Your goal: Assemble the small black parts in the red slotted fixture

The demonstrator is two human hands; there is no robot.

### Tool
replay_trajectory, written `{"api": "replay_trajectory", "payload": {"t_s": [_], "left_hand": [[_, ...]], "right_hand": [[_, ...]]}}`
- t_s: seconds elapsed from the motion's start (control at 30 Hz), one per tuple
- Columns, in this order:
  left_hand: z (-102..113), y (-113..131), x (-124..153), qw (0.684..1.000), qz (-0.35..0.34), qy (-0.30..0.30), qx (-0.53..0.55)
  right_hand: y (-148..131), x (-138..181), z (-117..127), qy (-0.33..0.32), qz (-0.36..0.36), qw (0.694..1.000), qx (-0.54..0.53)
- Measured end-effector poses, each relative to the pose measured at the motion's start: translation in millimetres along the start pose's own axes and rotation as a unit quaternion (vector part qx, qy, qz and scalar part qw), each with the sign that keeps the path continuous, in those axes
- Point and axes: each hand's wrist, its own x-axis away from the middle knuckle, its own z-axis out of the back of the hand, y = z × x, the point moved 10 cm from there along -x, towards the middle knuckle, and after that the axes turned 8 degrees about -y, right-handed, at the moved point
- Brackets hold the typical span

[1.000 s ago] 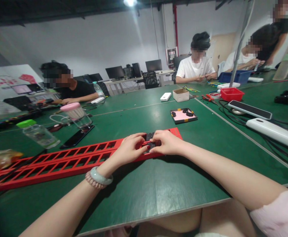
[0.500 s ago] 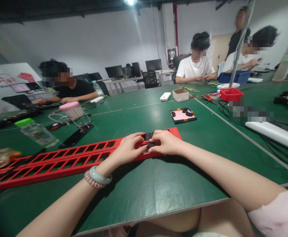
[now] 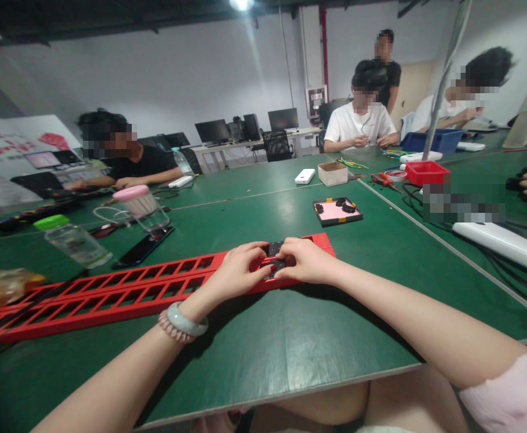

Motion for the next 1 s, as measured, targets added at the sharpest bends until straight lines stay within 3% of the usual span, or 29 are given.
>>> {"api": "replay_trajectory", "payload": {"t_s": [1.0], "left_hand": [[0.3,-1.3,-0.7,1.0,0.006,-0.001,0.006]], "right_hand": [[-3.1,-0.7,1.7,-0.014,0.012,0.999,0.03]]}}
